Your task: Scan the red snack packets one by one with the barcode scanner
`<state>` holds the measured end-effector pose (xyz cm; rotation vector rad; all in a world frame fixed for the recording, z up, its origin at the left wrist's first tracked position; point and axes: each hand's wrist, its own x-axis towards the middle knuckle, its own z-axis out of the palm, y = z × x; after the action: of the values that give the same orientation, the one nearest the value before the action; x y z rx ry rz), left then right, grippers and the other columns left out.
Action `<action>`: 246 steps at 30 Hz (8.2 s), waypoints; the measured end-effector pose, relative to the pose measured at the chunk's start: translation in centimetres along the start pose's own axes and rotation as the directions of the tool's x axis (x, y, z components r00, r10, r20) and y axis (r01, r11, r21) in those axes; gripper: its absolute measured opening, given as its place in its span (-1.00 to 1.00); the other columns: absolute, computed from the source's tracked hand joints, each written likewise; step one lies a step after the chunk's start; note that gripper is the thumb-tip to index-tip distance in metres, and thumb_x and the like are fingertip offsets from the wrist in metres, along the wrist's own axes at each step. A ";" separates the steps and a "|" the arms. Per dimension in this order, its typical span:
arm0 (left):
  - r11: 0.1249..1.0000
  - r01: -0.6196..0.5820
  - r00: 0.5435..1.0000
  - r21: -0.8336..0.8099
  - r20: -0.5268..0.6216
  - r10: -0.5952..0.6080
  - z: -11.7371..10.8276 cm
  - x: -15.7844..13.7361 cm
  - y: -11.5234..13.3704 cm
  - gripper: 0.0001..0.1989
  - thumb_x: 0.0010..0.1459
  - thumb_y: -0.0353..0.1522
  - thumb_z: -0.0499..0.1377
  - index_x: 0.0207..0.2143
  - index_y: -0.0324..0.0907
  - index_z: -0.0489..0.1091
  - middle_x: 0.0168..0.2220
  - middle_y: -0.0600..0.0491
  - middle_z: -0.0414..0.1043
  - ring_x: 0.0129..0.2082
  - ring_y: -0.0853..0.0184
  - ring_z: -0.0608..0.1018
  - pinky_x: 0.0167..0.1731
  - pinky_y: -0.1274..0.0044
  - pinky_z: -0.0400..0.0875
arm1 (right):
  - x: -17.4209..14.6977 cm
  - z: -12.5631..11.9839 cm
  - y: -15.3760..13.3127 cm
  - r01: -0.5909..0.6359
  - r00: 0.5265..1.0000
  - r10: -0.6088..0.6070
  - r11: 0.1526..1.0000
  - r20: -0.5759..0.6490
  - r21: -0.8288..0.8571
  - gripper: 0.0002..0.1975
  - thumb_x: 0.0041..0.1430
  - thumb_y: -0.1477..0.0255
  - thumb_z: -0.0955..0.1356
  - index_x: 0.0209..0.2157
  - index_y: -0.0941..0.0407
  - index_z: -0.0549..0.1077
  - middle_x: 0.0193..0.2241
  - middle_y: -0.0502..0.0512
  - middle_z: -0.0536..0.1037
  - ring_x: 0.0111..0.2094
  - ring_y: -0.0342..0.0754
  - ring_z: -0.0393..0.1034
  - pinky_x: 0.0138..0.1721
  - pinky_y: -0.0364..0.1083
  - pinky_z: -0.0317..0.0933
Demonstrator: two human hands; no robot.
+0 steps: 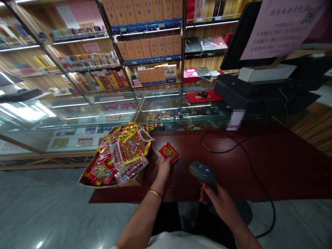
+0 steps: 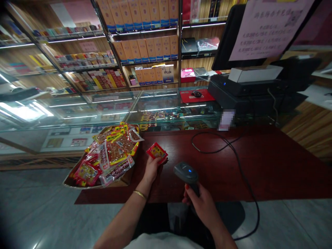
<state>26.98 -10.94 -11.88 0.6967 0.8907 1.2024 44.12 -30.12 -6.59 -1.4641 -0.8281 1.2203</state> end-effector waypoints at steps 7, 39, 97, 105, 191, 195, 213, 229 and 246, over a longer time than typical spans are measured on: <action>0.997 0.069 0.994 -0.037 0.085 -0.065 -1.2 0.1 0.6 -0.55 -0.12 -0.25 0.50 -0.19 -0.30 0.54 -0.21 -0.13 0.66 -0.22 0.12 0.69 0.04 0.18 0.53 | -0.2 0.2 0.0 0.067 0.998 -0.063 0.990 0.030 -0.122 -0.43 0.17 -0.19 0.38 -0.39 0.08 0.44 -0.61 -0.02 0.50 -0.59 -0.08 0.40 -0.50 -0.11 0.30; 0.995 0.032 0.999 -0.099 0.008 -0.031 -1.0 0.5 0.6 -0.47 -0.02 -0.17 0.46 -0.02 -0.16 0.47 -0.03 -0.14 0.62 0.09 0.04 0.60 0.16 0.17 0.41 | -1.5 -0.4 1.6 0.083 0.996 -0.089 0.966 -0.014 -0.247 -0.45 0.29 -0.15 0.32 -0.43 0.06 0.42 -0.66 -0.06 0.42 -0.60 -0.06 0.34 -0.49 -0.10 0.22; 0.994 0.044 0.999 -0.101 0.006 -0.043 -1.0 0.8 -0.1 -0.48 -0.05 -0.24 0.46 -0.02 -0.19 0.51 -0.07 -0.11 0.62 -0.05 0.13 0.63 0.10 0.22 0.46 | 0.1 0.1 1.6 0.082 0.996 -0.089 0.961 -0.016 -0.263 -0.47 0.24 -0.17 0.32 -0.31 0.05 0.41 -0.64 -0.06 0.45 -0.60 -0.03 0.38 -0.51 -0.09 0.25; 0.999 0.031 0.990 -0.029 0.140 -0.027 -0.7 -0.3 0.3 -0.48 -0.01 -0.16 0.45 -0.01 -0.19 0.57 -0.01 -0.12 0.63 -0.04 0.11 0.64 0.06 0.29 0.48 | 1.4 1.7 1.4 0.070 0.997 -0.075 0.969 -0.011 -0.235 -0.40 0.17 -0.25 0.31 -0.38 0.04 0.41 -0.66 -0.05 0.46 -0.63 -0.03 0.39 -0.53 -0.09 0.26; 0.963 0.264 0.965 0.061 -0.009 -0.264 2.0 -6.2 4.6 -0.30 -0.10 -0.47 0.34 0.15 -0.10 0.31 -0.23 0.06 0.53 -0.40 0.37 0.56 -0.41 0.56 0.41 | -0.6 -2.2 0.5 0.056 0.992 -0.074 0.983 -0.098 -0.175 -0.49 0.08 -0.09 0.46 -0.34 0.12 0.54 -0.58 0.03 0.57 -0.53 0.00 0.47 -0.39 -0.07 0.37; 0.979 0.103 0.995 0.174 -0.002 -0.104 2.2 -4.6 3.2 -0.20 -0.13 -0.50 0.29 0.23 -0.06 0.27 -0.34 0.16 0.47 -0.42 0.38 0.52 -0.40 0.58 0.38 | -1.0 -2.1 0.5 0.049 0.994 -0.062 0.988 -0.092 -0.144 -0.48 0.09 -0.09 0.47 -0.31 0.13 0.54 -0.58 0.02 0.56 -0.53 -0.02 0.47 -0.40 -0.08 0.36; 0.868 0.494 0.819 -0.057 0.364 -0.443 -2.4 -1.2 3.4 -0.70 0.24 -0.30 0.17 -0.02 -0.28 0.42 -0.17 -0.19 0.60 -0.47 0.26 0.64 -0.62 0.59 0.42 | -0.6 -0.6 -0.2 0.089 0.996 -0.081 0.929 0.037 -0.359 -0.59 0.16 -0.01 0.41 -0.36 0.08 0.50 -0.63 -0.02 0.53 -0.55 0.00 0.45 -0.43 -0.09 0.32; 0.895 0.443 0.834 0.052 0.343 -0.432 -1.6 -1.4 3.1 -0.46 0.23 -0.33 0.30 0.26 -0.05 0.40 0.17 -0.17 0.52 -0.10 0.10 0.69 -0.09 0.27 0.57 | -1.4 -1.3 0.3 0.128 0.988 -0.071 0.878 0.139 -0.461 -0.54 0.29 -0.05 0.34 -0.24 0.09 0.54 -0.63 -0.04 0.51 -0.57 -0.01 0.46 -0.43 -0.10 0.29; 0.892 0.443 0.846 0.087 0.288 -0.449 -0.5 -1.6 3.6 -0.50 0.12 -0.46 0.29 0.14 -0.14 0.44 0.09 -0.16 0.56 -0.08 0.13 0.68 -0.15 0.37 0.61 | -1.9 -1.8 -0.6 0.116 0.990 -0.077 0.918 0.117 -0.380 -0.51 0.31 -0.02 0.35 -0.03 0.12 0.50 -0.53 -0.02 0.58 -0.54 -0.03 0.49 -0.43 -0.11 0.34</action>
<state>24.64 -11.63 -8.74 0.6213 0.7512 0.6488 45.46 -32.21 -5.53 -1.6599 -1.2508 1.1030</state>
